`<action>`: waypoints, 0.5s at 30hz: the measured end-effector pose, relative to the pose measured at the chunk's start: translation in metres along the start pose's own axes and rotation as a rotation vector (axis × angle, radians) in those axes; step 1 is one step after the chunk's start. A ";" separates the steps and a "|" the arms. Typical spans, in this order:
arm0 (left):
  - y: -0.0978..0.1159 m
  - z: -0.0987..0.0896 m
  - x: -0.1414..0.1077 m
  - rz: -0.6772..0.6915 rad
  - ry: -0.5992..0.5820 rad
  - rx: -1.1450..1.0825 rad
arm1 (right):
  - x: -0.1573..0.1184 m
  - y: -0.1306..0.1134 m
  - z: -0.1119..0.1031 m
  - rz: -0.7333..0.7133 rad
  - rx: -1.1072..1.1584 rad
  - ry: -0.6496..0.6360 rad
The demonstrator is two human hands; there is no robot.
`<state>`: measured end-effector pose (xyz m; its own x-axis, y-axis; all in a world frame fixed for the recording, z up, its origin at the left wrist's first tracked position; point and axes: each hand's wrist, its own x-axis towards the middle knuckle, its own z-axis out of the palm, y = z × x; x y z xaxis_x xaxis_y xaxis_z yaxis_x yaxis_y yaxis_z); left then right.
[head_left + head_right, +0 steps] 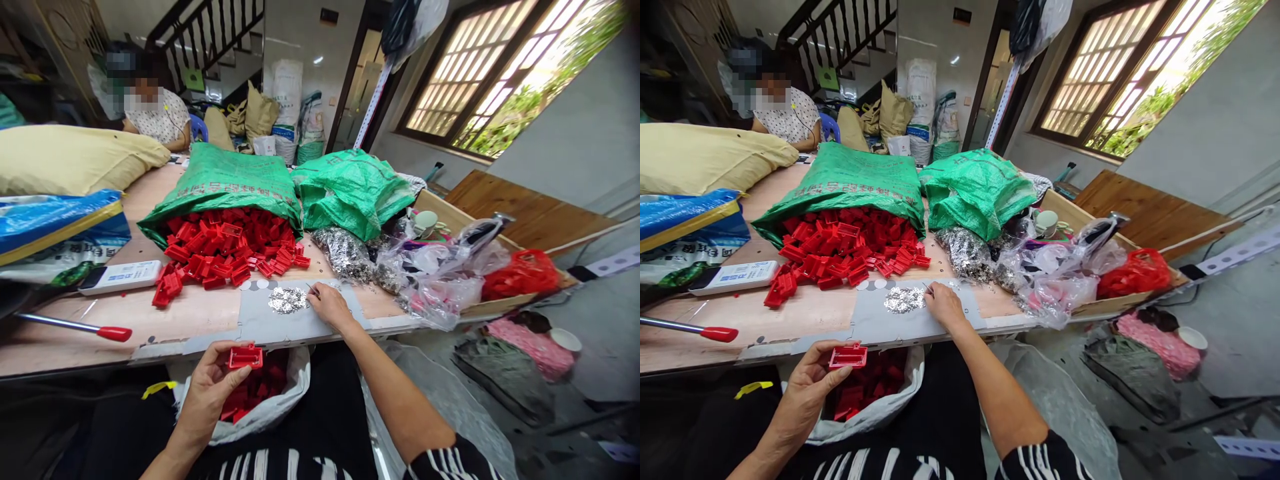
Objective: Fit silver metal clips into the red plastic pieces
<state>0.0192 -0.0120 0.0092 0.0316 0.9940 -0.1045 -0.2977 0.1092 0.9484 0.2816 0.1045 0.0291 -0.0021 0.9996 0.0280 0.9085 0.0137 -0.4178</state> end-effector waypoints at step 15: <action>0.004 0.004 -0.004 -0.037 0.017 -0.014 | -0.001 -0.024 0.009 -0.162 0.088 -0.058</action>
<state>0.0220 -0.0151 0.0146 0.0270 0.9892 -0.1442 -0.3099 0.1454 0.9396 0.2561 0.1039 0.0314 -0.1719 0.9838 0.0498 0.8541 0.1741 -0.4901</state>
